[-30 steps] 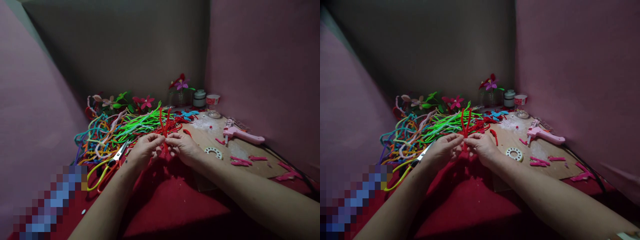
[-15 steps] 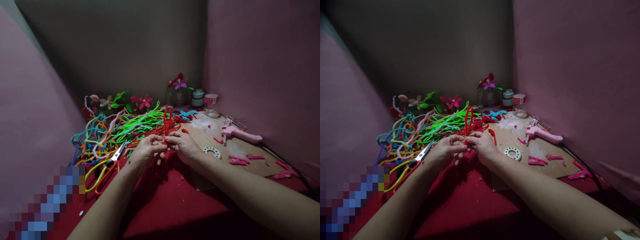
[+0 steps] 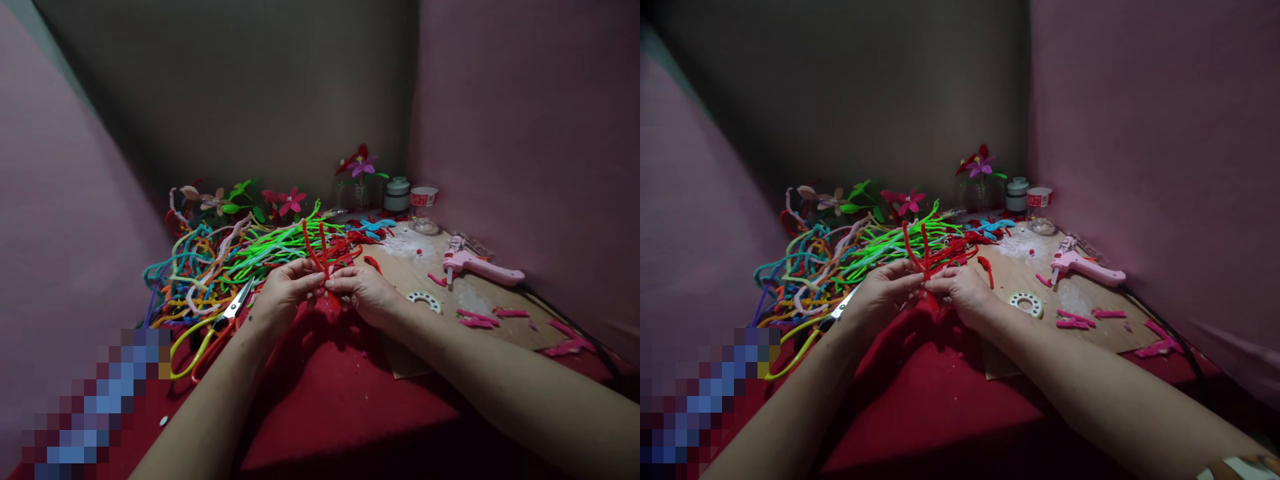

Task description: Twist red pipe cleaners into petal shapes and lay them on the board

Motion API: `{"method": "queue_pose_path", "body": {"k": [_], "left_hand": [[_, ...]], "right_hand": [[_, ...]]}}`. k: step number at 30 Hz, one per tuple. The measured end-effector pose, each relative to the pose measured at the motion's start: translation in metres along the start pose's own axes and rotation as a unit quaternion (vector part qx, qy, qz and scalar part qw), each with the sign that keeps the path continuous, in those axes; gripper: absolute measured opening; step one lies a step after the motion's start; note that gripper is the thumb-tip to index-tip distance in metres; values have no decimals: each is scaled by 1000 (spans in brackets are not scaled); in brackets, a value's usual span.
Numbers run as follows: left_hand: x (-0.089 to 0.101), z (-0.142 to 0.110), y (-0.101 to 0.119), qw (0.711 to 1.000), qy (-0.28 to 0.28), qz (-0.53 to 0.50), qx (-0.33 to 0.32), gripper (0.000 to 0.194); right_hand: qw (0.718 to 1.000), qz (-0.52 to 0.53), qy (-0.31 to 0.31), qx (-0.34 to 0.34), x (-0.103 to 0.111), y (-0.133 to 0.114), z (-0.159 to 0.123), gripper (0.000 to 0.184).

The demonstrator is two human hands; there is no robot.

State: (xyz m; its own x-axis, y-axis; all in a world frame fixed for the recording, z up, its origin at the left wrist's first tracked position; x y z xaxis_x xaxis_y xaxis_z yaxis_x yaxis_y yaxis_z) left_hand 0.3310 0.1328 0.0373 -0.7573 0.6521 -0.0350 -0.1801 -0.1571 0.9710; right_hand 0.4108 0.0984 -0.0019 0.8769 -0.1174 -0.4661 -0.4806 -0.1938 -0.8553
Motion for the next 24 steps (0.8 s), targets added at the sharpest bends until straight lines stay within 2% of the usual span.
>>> {"method": "queue_pose_path", "body": {"k": [4,7,9,11,17,19,21,22,23,24], "left_hand": [[-5,1,13,992,-47,106,-44,11],[-2,2,36,958,-53,243,-141,8],[-5,0,50,917,-64,329,-214,8],[-12,-3,58,872,-94,404,-261,11],[-38,-21,72,696,-168,594,-368,17],[-46,-27,73,654,-186,628,-378,16],[-51,-29,70,646,-200,643,-360,18],[-51,-28,68,660,-198,639,-342,18],[-47,-25,66,689,-187,627,-311,18],[-41,-21,63,733,-168,602,-269,17]], "right_hand": [[1000,-13,-9,-1,-2,-2,-1,17],[999,-28,-21,-3,-5,-3,-2,18],[999,-38,-30,-7,-7,-3,-3,18],[998,-51,-35,-8,-9,-3,-4,17],[994,-106,-26,-4,-11,-2,-7,11],[990,-137,-25,3,-11,-2,-7,11],[982,-184,-19,27,-11,-5,-7,10],[976,-212,-10,45,-11,-7,-7,10],[967,-244,3,69,-11,-11,-9,10],[955,-278,19,101,-12,-16,-12,9]]}}
Point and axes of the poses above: each hand's wrist, its own z-axis towards the middle knuckle, its own x-axis out of the back of the hand, y = z × x, the point moved 10 cm from there along z, towards the middle knuckle, and after that the axes turned 11 degrees about -x, right-handed, at the moved point
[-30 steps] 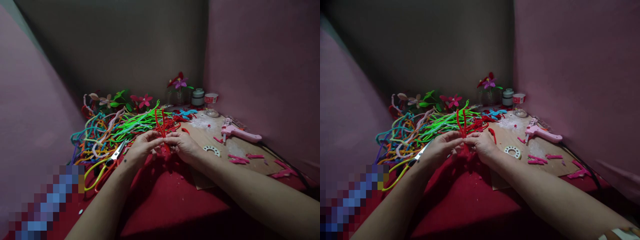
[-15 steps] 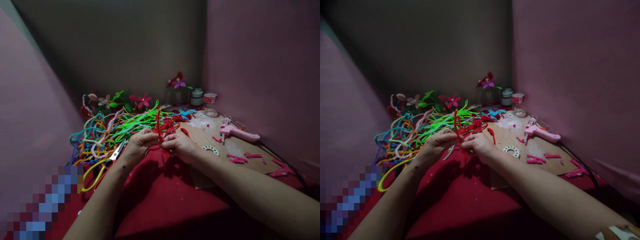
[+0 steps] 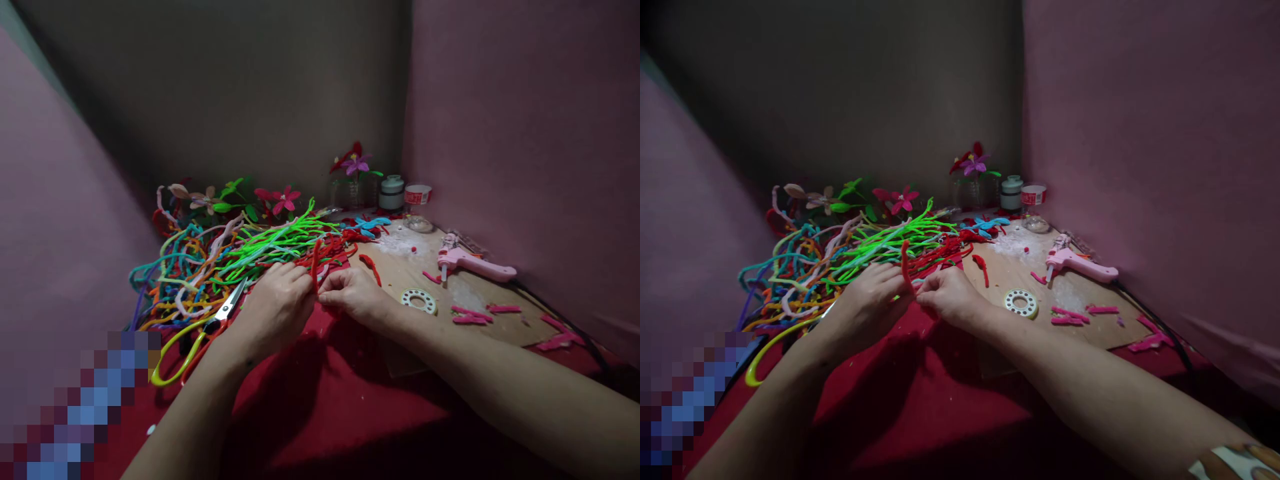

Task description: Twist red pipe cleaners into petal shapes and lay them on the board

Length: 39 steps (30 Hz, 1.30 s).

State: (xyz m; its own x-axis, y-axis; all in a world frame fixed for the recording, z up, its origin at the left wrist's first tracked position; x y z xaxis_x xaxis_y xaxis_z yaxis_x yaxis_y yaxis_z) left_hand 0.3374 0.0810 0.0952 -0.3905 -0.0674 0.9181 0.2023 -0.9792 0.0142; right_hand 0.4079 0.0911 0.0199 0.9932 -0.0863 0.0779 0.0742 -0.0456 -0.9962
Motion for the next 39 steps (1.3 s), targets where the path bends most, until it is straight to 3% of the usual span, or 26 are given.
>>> {"method": "queue_pose_path", "body": {"k": [2,3,5,7,8,9,10,11,15,17,20,22,25,29,31,34,37,39], "left_hand": [[-11,-8,-24,980,7,-143,138,15],[-21,-14,-36,949,15,-235,211,15],[-46,-27,-47,843,32,-432,320,17],[-70,-31,-42,718,33,-594,361,19],[-76,-31,-38,671,31,-645,365,20],[-79,-30,-35,646,29,-672,362,20],[-77,-29,-36,646,36,-675,355,19],[-70,-27,-40,668,59,-656,346,18],[-9,-17,-49,843,177,-449,238,14],[14,-9,-35,910,175,-343,151,14],[24,-3,-16,957,140,-247,57,7],[22,-4,-14,967,123,-220,42,9],[11,-6,-21,966,97,-223,89,14],[-20,-12,-33,906,71,-357,215,23],[-28,-14,-35,885,72,-389,245,24],[-23,-13,-36,895,85,-372,232,22],[-13,-14,-40,897,105,-368,222,18],[-9,-15,-42,897,116,-365,223,15]], "right_hand": [[993,-82,49,75,4,-15,-8,10],[983,-118,74,118,5,-24,-14,11],[958,-170,114,200,4,-40,-28,13],[940,-186,139,248,5,-49,-37,13],[939,-180,147,253,7,-50,-38,13],[944,-163,150,244,10,-49,-37,12],[954,-134,147,223,14,-46,-33,11],[967,-95,136,194,17,-42,-28,11],[994,70,46,77,15,-26,-12,9],[992,113,1,54,9,-26,-10,9],[989,129,-50,49,1,-29,-12,12],[988,128,-65,48,-3,-28,-13,12],[992,99,-43,58,-3,-25,-13,10],[987,-33,76,139,9,-33,-20,11],[983,-58,99,147,11,-35,-21,13],[996,37,26,78,6,-23,-11,14],[988,131,-79,24,-8,-17,-7,15],[986,139,-90,15,-10,-15,-6,14]]}}
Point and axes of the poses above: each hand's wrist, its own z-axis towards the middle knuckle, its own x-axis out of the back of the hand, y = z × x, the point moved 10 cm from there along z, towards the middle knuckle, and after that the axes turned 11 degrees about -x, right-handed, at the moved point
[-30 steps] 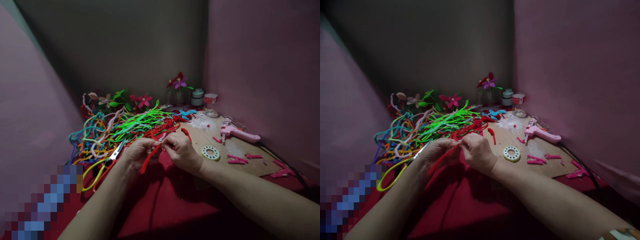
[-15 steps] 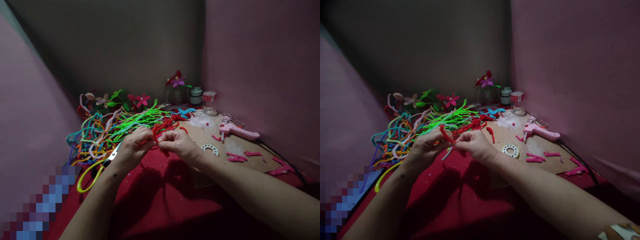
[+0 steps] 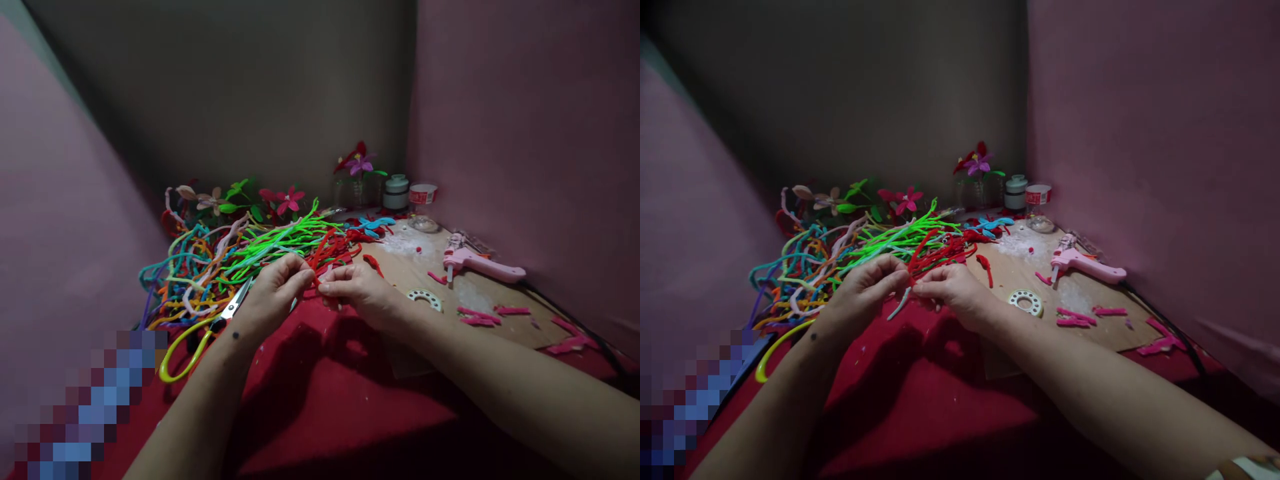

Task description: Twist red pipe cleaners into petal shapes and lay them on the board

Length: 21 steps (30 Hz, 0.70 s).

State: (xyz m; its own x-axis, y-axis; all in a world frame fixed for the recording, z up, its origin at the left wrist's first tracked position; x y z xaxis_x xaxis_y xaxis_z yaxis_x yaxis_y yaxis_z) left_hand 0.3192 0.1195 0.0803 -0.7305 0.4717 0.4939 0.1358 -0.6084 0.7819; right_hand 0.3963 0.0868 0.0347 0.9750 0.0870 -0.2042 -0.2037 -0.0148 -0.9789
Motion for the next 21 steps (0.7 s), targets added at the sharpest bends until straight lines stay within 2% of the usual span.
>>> {"method": "queue_pose_path", "body": {"k": [4,8,12,17,21], "left_hand": [[4,0,3,998,28,50,-28,11],[-1,-2,8,979,17,188,-78,13],[-9,-2,10,961,-28,257,-96,15],[-9,-1,7,970,-49,228,-74,17],[-11,-1,9,965,-62,244,-70,16]], "right_hand": [[990,-86,108,29,15,-3,-3,14],[949,-240,173,107,12,-15,-11,15],[918,-323,194,125,9,-19,-14,15],[910,-340,199,129,9,-19,-14,15],[901,-355,206,139,8,-19,-17,15]]}}
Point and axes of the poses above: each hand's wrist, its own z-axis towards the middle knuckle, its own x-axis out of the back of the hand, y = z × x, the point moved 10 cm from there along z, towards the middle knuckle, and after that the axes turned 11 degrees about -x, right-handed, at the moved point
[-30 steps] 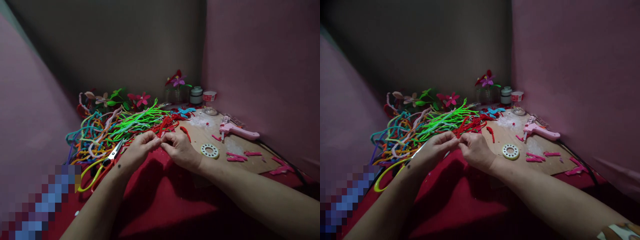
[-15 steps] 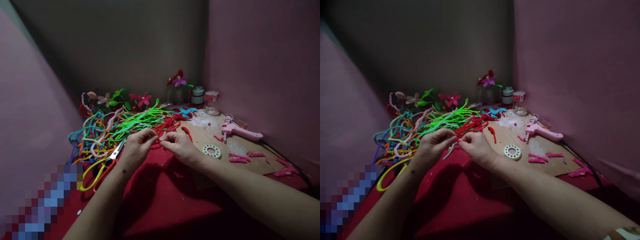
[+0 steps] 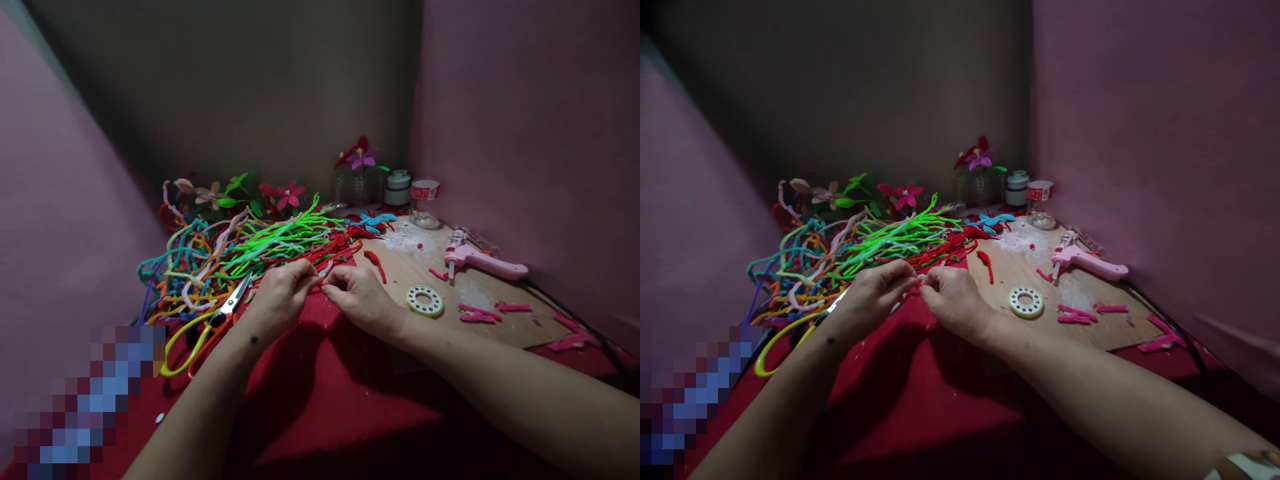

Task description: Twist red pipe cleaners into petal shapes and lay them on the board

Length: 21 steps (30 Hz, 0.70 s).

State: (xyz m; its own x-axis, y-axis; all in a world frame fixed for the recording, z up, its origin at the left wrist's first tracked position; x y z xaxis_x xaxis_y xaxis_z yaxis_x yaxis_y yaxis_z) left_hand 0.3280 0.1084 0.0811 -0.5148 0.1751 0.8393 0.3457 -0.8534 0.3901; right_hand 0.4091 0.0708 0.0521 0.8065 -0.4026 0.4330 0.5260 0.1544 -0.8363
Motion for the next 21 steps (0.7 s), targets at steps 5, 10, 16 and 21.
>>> {"method": "queue_pose_path", "body": {"k": [5,10,16,21], "left_hand": [[3,0,1,1000,15,5,5,14],[-4,0,-5,1000,-4,-11,26,16],[0,2,-8,994,17,-97,42,16],[-12,-7,-30,956,-10,-243,165,18]], "right_hand": [[999,43,28,-1,8,2,0,17],[1000,22,2,-14,5,3,3,14],[997,42,-42,-41,5,3,7,12],[982,98,-119,-110,-10,14,6,14]]}}
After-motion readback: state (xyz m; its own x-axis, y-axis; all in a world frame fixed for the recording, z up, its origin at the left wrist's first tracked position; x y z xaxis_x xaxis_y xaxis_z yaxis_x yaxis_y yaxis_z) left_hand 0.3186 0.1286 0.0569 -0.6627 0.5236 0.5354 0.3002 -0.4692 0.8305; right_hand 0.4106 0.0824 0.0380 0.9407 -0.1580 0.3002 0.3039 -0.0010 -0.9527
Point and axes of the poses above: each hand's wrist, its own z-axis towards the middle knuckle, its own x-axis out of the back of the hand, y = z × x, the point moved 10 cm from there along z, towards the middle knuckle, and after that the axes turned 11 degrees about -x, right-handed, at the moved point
